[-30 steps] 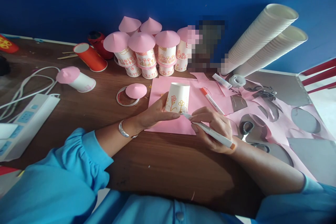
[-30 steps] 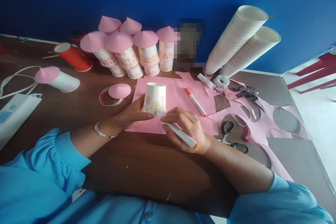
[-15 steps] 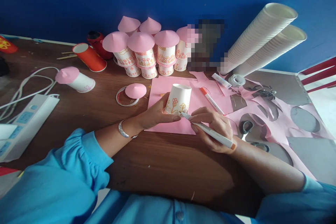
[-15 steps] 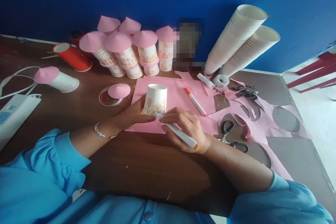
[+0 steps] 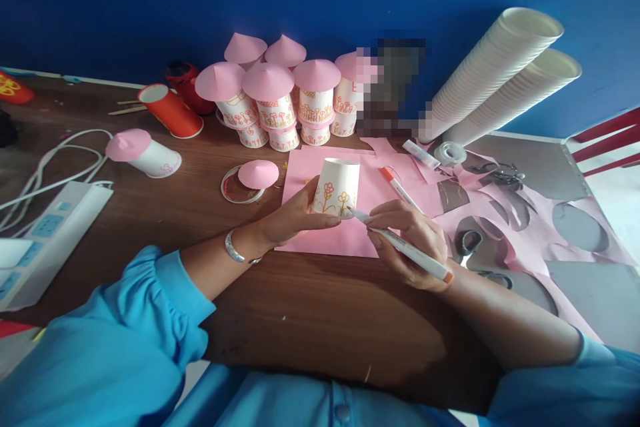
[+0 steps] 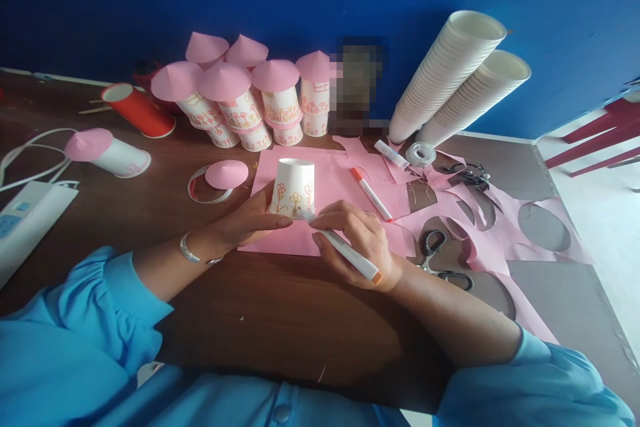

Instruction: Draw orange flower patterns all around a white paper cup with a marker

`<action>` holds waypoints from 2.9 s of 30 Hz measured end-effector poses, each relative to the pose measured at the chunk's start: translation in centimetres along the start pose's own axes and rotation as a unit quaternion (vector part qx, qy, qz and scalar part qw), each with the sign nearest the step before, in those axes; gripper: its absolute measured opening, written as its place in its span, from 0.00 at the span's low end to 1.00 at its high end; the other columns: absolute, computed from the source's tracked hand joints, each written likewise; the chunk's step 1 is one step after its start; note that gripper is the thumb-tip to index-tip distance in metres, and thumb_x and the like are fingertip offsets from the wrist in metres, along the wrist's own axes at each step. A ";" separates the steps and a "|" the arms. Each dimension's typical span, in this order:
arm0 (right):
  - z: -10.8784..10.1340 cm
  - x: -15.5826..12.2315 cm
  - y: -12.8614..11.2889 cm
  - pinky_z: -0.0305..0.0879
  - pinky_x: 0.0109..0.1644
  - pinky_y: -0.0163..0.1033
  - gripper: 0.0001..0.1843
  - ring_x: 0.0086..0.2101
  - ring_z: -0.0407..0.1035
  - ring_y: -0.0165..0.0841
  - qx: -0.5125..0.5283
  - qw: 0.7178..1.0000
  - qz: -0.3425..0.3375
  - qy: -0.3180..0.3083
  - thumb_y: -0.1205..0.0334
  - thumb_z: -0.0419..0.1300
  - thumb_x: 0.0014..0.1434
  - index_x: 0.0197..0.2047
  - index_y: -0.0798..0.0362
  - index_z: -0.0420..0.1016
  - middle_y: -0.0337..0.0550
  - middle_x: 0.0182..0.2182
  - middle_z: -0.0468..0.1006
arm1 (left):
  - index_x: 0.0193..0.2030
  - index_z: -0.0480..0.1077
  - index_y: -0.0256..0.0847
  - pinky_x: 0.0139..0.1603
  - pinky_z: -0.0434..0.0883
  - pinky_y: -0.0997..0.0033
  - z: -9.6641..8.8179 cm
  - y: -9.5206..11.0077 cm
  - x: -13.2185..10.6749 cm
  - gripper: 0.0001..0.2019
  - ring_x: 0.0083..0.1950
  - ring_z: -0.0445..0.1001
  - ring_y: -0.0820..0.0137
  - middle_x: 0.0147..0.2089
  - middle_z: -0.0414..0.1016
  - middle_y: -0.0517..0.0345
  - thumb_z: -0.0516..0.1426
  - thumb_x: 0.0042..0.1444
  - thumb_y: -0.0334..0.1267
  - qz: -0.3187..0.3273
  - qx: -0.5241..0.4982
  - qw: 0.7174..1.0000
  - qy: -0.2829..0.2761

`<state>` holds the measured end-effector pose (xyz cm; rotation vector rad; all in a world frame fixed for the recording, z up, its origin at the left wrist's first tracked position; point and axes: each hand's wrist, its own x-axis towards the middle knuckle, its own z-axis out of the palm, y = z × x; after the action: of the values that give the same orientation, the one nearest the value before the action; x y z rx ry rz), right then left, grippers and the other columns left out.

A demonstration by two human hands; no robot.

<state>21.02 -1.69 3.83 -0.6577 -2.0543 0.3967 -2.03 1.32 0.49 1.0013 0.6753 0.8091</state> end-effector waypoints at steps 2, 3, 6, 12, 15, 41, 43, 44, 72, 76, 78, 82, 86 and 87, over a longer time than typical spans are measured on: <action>0.0 0.0 0.0 0.78 0.34 0.39 0.14 0.34 0.79 0.35 -0.001 1.000 -0.001 -0.002 0.72 0.61 0.64 0.50 0.49 0.74 0.43 0.35 0.80 | 0.59 0.68 0.45 0.57 0.69 0.56 0.0 0.0 0.0 0.33 0.54 0.75 0.60 0.54 0.77 0.52 0.74 0.48 0.41 0.001 -0.001 1.000 0.000; 0.0 0.0 0.1 0.78 0.34 0.39 0.14 0.34 0.79 0.35 0.000 1.000 0.000 -0.004 0.72 0.61 0.64 0.51 0.49 0.74 0.43 0.35 0.80 | 0.59 0.68 0.45 0.57 0.69 0.56 -0.1 -0.1 0.0 0.33 0.54 0.75 0.60 0.54 0.77 0.52 0.74 0.48 0.41 0.000 -0.002 1.000 -0.001; 0.1 -0.1 0.1 0.78 0.34 0.39 0.14 0.34 0.79 0.35 0.005 1.000 -0.001 -0.007 0.72 0.61 0.64 0.51 0.49 0.73 0.43 0.36 0.80 | 0.58 0.68 0.45 0.57 0.69 0.56 -0.1 -0.1 0.0 0.33 0.54 0.75 0.60 0.54 0.77 0.51 0.74 0.48 0.40 -0.002 -0.003 1.000 -0.001; 0.2 0.0 0.2 0.77 0.33 0.39 0.12 0.34 0.78 0.34 0.005 1.000 -0.007 -0.006 0.72 0.61 0.65 0.50 0.50 0.73 0.43 0.35 0.80 | 0.58 0.68 0.45 0.56 0.69 0.57 0.0 -0.1 0.0 0.32 0.53 0.75 0.62 0.53 0.77 0.52 0.74 0.48 0.41 -0.002 -0.005 1.000 -0.009; 0.3 0.0 0.2 0.77 0.33 0.39 0.12 0.33 0.79 0.34 0.009 1.000 -0.008 0.000 0.72 0.61 0.64 0.50 0.50 0.74 0.44 0.35 0.80 | 0.58 0.68 0.45 0.57 0.68 0.57 -0.1 -0.1 0.0 0.32 0.54 0.75 0.61 0.53 0.77 0.52 0.74 0.48 0.41 -0.003 -0.002 1.000 -0.008; 0.2 0.0 0.4 0.78 0.35 0.39 0.15 0.34 0.77 0.34 0.021 1.000 -0.007 0.012 0.74 0.61 0.63 0.52 0.50 0.74 0.43 0.35 0.79 | 0.57 0.70 0.44 0.59 0.70 0.55 0.0 0.1 0.1 0.29 0.52 0.78 0.61 0.50 0.80 0.53 0.73 0.50 0.40 -0.001 -0.022 1.000 -0.016; 0.2 0.1 0.3 0.77 0.35 0.39 0.15 0.34 0.77 0.34 0.019 1.000 -0.005 0.009 0.74 0.61 0.63 0.52 0.50 0.74 0.43 0.35 0.79 | 0.57 0.71 0.44 0.59 0.70 0.56 0.0 0.1 0.1 0.29 0.53 0.77 0.61 0.50 0.80 0.53 0.73 0.50 0.40 -0.001 -0.023 1.000 -0.016; 0.1 0.1 0.3 0.77 0.35 0.39 0.15 0.34 0.77 0.34 0.019 1.000 -0.006 0.008 0.74 0.61 0.64 0.52 0.50 0.74 0.43 0.35 0.79 | 0.58 0.70 0.44 0.60 0.70 0.55 -0.1 0.0 0.1 0.30 0.54 0.77 0.60 0.51 0.80 0.52 0.73 0.50 0.40 -0.003 -0.023 1.000 -0.016; 0.2 -0.5 1.1 0.79 0.41 0.46 0.21 0.36 0.75 0.36 0.002 0.999 0.015 0.045 0.48 0.51 0.76 0.65 0.45 0.73 0.45 0.38 0.77 | 0.61 0.71 0.45 0.63 0.67 0.54 -0.7 -0.5 0.2 0.32 0.59 0.76 0.58 0.56 0.79 0.51 0.74 0.49 0.40 -0.003 -0.033 0.999 -0.018; -0.1 -0.5 1.1 0.79 0.43 0.48 0.19 0.36 0.76 0.37 -0.013 0.999 0.012 0.043 0.52 0.54 0.75 0.64 0.44 0.75 0.45 0.39 0.77 | 0.62 0.71 0.44 0.63 0.67 0.53 -0.8 -0.6 0.2 0.33 0.59 0.76 0.57 0.57 0.79 0.49 0.74 0.50 0.39 -0.001 -0.032 0.999 -0.021; 0.1 -0.6 1.5 0.79 0.44 0.50 0.18 0.37 0.77 0.38 0.008 0.998 0.004 0.067 0.58 0.55 0.74 0.64 0.44 0.74 0.45 0.40 0.79 | 0.61 0.71 0.45 0.63 0.68 0.54 -0.8 -0.7 0.2 0.32 0.58 0.77 0.58 0.56 0.79 0.50 0.74 0.50 0.39 -0.001 -0.036 0.999 -0.022; 0.7 -0.6 2.3 0.79 0.53 0.54 0.21 0.51 0.80 0.42 0.070 0.994 0.038 0.076 0.61 0.58 0.73 0.67 0.41 0.68 0.49 0.56 0.80 | 0.60 0.72 0.46 0.62 0.69 0.54 -0.6 -0.4 0.1 0.29 0.59 0.77 0.58 0.57 0.79 0.51 0.73 0.51 0.38 0.009 -0.049 0.998 -0.026; 0.9 -0.4 3.2 0.67 0.71 0.64 0.41 0.71 0.62 0.51 0.078 0.993 0.089 0.024 0.54 0.72 0.62 0.72 0.39 0.58 0.52 0.72 0.67 | 0.61 0.72 0.43 0.63 0.70 0.50 -0.4 -0.1 -0.2 0.28 0.60 0.77 0.54 0.58 0.80 0.46 0.71 0.53 0.39 0.013 -0.026 0.999 -0.036; 0.9 -0.4 3.5 0.64 0.73 0.65 0.44 0.73 0.59 0.51 0.079 0.992 0.092 0.014 0.54 0.74 0.61 0.72 0.39 0.56 0.53 0.73 0.64 | 0.61 0.72 0.43 0.63 0.70 0.49 -0.4 0.0 -0.3 0.28 0.60 0.77 0.52 0.58 0.80 0.45 0.70 0.54 0.40 0.015 -0.022 0.999 -0.045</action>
<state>21.42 0.85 1.29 -0.7540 -1.9182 0.6474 -2.45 1.26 0.37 1.0044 0.5652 0.7964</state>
